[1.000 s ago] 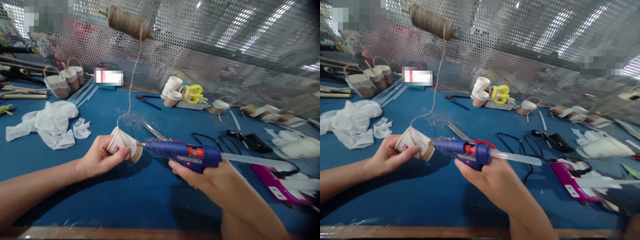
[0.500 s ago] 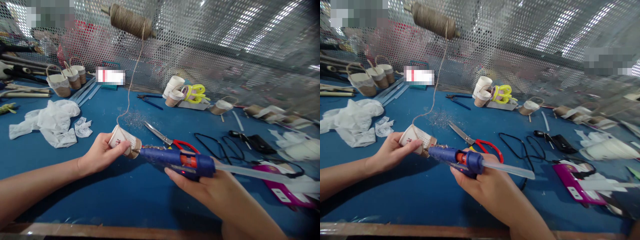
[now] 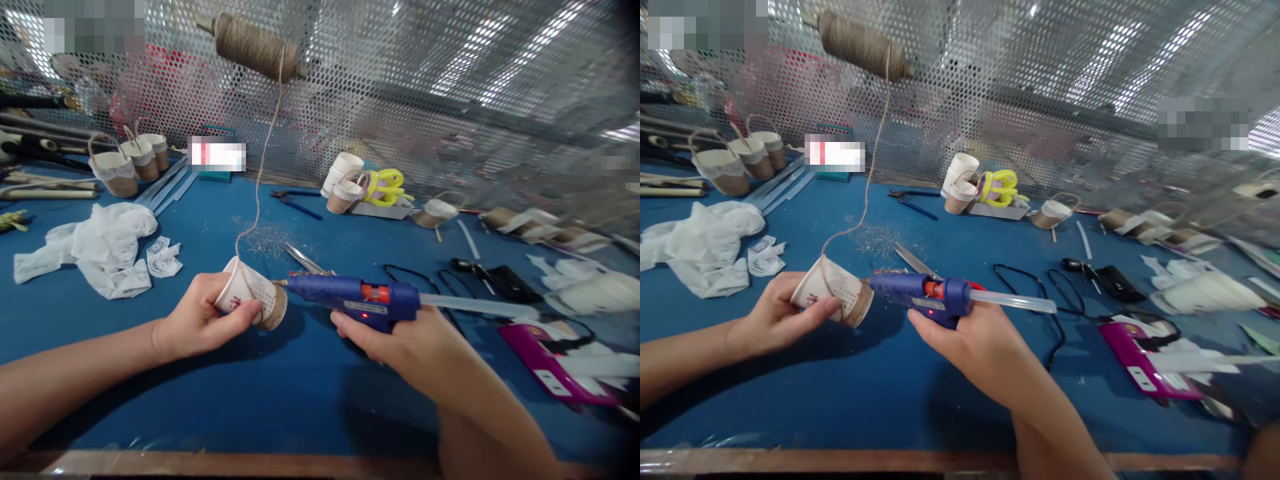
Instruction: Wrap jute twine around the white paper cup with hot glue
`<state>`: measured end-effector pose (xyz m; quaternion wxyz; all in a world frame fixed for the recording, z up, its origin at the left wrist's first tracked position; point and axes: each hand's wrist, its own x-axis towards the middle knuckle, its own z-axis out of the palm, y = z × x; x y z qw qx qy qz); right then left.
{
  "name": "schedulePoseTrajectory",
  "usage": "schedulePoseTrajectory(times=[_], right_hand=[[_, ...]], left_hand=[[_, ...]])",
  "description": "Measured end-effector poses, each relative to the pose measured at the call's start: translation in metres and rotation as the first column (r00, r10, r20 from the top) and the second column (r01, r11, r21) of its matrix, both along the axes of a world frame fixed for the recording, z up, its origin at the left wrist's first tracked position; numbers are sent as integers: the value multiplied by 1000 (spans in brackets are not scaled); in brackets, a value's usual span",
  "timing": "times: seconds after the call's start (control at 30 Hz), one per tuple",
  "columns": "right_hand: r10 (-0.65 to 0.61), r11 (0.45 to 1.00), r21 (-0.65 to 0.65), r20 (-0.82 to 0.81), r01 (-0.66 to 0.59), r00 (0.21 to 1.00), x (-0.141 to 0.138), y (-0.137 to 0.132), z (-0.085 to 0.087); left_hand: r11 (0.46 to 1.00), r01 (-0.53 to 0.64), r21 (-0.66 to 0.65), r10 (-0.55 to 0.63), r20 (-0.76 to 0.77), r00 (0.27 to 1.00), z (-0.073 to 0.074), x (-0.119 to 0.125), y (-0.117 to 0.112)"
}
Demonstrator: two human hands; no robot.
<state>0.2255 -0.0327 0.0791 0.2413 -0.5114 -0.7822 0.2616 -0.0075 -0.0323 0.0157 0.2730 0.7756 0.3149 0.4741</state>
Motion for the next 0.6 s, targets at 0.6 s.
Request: schedulePoseTrajectory(times=[0.6], right_hand=[[-547,820,-172,49,546,836,36,113,-56]], left_hand=[[985,11,-170,-7,25,1000,-1,-1,-4]])
